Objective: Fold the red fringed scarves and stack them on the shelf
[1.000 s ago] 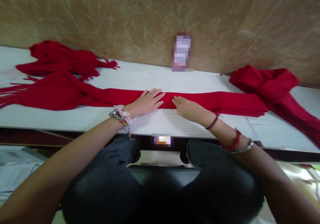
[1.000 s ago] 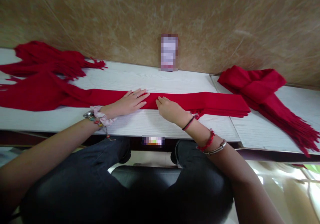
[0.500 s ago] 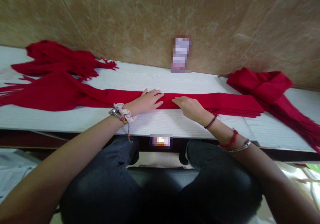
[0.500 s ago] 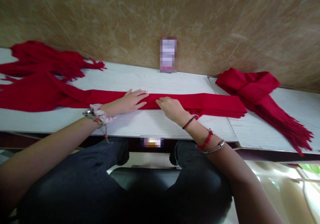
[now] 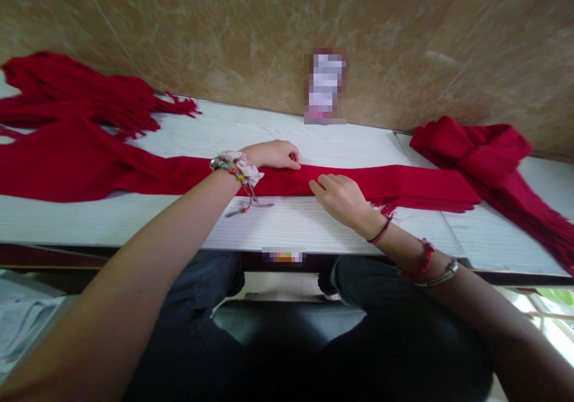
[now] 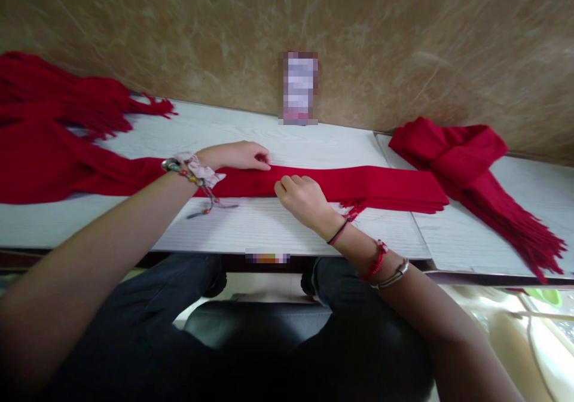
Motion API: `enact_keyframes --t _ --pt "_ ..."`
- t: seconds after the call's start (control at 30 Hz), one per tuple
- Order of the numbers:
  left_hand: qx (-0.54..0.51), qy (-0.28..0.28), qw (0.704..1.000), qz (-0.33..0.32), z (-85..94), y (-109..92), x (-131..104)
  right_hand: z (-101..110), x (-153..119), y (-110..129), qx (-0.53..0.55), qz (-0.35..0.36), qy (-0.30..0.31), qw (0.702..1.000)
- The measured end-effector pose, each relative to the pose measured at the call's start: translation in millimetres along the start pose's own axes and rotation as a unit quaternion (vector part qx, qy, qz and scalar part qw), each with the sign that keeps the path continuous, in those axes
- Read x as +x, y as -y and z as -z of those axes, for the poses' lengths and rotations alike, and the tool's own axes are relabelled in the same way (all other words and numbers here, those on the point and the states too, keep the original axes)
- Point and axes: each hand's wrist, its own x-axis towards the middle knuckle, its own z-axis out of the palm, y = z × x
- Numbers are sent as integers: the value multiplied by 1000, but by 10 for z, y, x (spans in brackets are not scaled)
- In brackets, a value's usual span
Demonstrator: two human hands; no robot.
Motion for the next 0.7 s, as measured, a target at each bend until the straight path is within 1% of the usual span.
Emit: enact_keyframes --t 0.1,0.2,0.4,0.57,0.7 --pt "-23 13 1000 9 2 39 29 -9 9 22 -6 -5 -14 1000" --pt "-22 28 999 25 16 31 55 -2 41 55 -16 -1 -17 1000" --pt "-13 25 999 30 15 -21 34 55 75 112 -19 4 3 1000" --pt "-7 16 999 27 -4 -48 -1 33 -6 87 -39 -15 14 999" --pt "-13 1 999 48 -7 -101 7 9 -69 37 -50 -22 24 998"
